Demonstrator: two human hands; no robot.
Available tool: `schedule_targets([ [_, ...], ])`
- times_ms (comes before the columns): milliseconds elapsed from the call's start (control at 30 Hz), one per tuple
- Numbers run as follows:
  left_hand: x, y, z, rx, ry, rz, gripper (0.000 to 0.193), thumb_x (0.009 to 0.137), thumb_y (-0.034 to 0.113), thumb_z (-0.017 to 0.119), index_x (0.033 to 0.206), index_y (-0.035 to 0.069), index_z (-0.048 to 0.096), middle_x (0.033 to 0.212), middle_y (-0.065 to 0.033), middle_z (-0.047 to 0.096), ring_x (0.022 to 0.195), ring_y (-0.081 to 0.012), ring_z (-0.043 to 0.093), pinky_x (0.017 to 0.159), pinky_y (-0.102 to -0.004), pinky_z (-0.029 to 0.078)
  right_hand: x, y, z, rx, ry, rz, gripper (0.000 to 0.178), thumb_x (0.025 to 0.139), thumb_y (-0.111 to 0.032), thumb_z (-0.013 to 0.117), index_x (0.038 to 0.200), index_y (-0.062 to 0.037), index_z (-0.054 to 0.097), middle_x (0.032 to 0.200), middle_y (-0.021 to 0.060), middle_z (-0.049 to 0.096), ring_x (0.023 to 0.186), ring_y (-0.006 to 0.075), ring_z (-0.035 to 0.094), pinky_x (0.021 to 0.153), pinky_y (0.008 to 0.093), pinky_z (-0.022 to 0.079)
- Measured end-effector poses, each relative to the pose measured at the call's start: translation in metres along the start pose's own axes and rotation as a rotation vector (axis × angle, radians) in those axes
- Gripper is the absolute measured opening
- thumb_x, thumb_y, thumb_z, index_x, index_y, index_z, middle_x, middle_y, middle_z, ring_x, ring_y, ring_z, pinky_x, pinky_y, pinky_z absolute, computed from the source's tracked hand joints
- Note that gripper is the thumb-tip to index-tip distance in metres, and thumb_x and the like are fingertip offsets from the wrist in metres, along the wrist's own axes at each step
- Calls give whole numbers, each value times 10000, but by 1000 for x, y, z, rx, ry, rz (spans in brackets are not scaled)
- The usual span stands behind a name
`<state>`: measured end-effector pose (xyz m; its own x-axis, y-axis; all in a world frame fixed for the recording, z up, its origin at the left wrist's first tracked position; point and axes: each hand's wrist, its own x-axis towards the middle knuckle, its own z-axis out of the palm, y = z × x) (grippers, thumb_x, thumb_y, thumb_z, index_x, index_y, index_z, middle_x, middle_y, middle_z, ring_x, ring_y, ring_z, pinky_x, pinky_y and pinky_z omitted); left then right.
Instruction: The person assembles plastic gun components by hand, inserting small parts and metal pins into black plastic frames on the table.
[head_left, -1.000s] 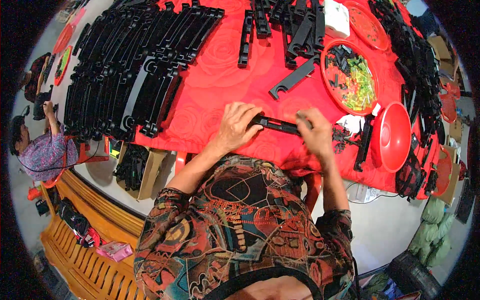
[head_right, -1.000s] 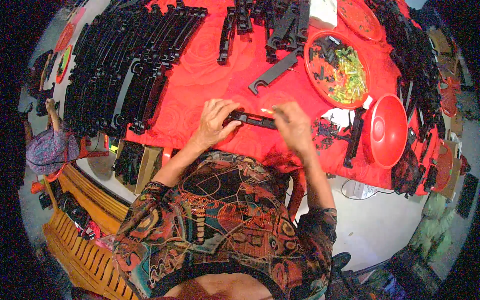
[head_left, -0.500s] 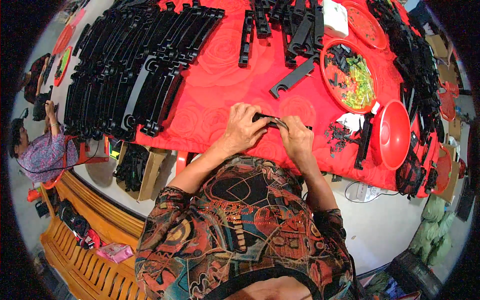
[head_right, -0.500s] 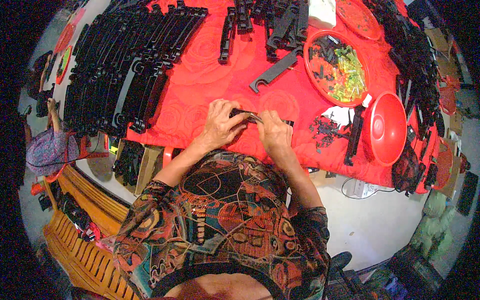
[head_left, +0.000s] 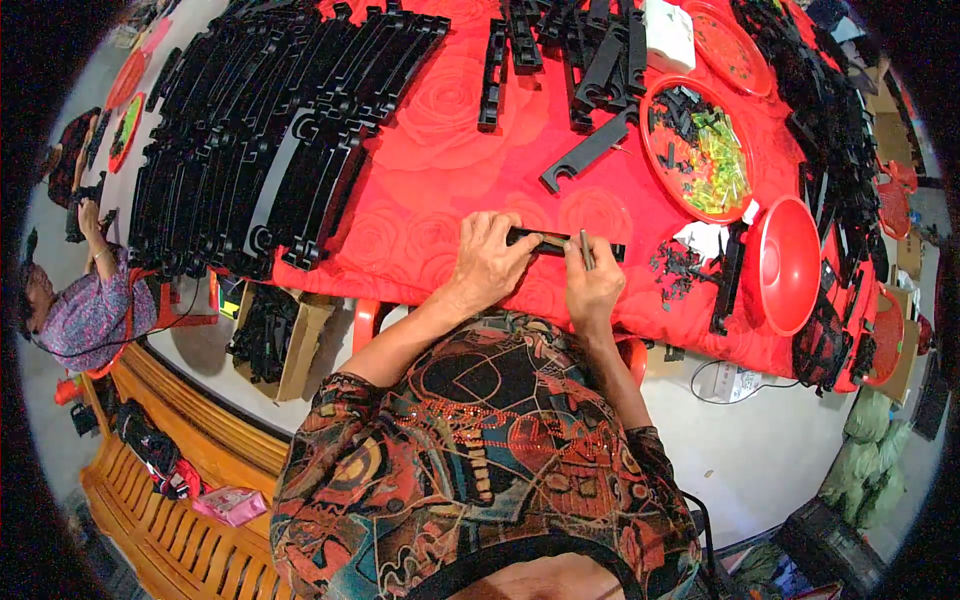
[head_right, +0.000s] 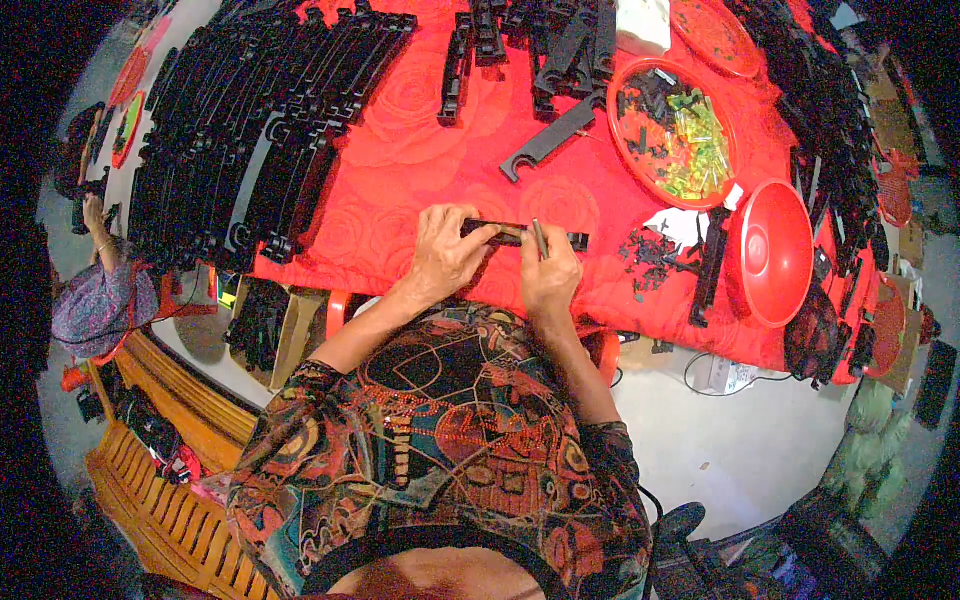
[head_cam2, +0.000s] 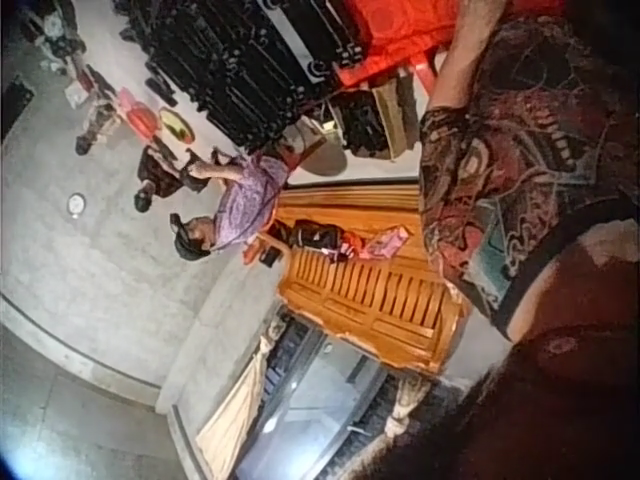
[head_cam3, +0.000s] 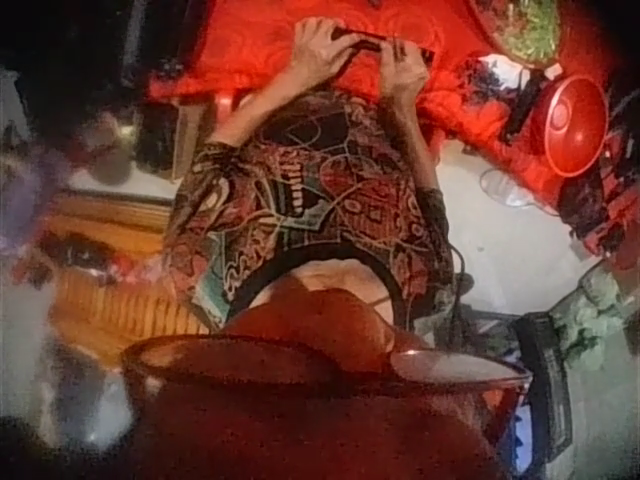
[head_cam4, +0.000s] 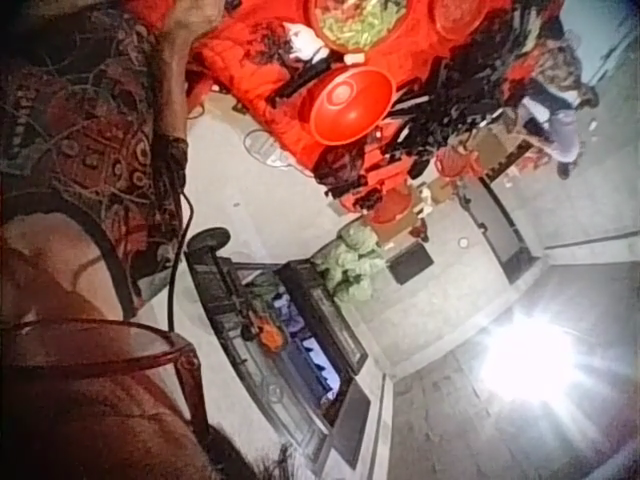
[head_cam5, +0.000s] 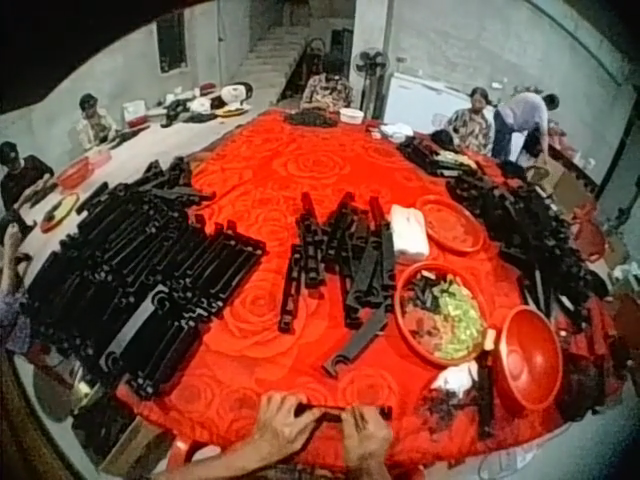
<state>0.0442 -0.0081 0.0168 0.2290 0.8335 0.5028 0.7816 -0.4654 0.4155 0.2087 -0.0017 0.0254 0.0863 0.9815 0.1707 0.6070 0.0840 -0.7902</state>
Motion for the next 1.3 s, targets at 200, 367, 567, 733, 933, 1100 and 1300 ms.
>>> schedule_targets([
  [200,-2,0,1,-61,10,-19,324,649,123,712,962,104,633,974,-73,530,887,-270,486,748,-405,372,-3,-2,4,114,-24,116,131,826,-113,631,897,-7,599,759,158,621,664,244,621,603,360,475],
  [367,-3,0,3,-51,38,-18,315,645,117,706,949,102,628,971,-73,531,886,-272,488,739,-403,372,0,-3,8,-108,35,-43,140,829,-150,640,857,-23,587,779,141,610,686,301,621,583,402,476],
  [567,-3,2,3,-3,43,-24,283,659,95,673,939,100,632,968,-76,532,882,-274,490,738,-401,373,-2,-5,10,-231,67,-181,138,830,-133,637,888,-17,589,857,150,586,745,309,606,600,397,472],
  [733,-5,2,4,18,56,-11,281,673,94,659,953,111,635,974,-82,528,885,-272,490,742,-402,373,-13,4,13,-261,95,-348,223,801,-150,655,981,-38,587,973,114,570,713,286,617,558,368,506],
  [933,-5,1,3,78,50,22,252,704,132,644,955,118,630,955,-84,505,887,-264,475,775,-421,359,-12,7,9,-464,-5,-437,352,763,-167,669,1083,-69,559,1053,80,547,615,246,626,510,336,524],
  [1100,1,-2,0,85,18,65,217,720,139,635,937,131,629,929,-76,498,873,-257,478,798,-423,359,-10,12,7,-402,-35,-478,336,758,-134,647,1081,-96,563,1035,74,546,581,238,618,490,339,518],
  [1300,6,-9,0,65,-80,100,233,710,118,630,941,146,641,901,-56,516,847,-239,489,758,-393,376,-8,7,5,-415,-99,-374,336,744,-87,639,1074,-120,585,1001,70,545,632,261,621,512,375,518],
])
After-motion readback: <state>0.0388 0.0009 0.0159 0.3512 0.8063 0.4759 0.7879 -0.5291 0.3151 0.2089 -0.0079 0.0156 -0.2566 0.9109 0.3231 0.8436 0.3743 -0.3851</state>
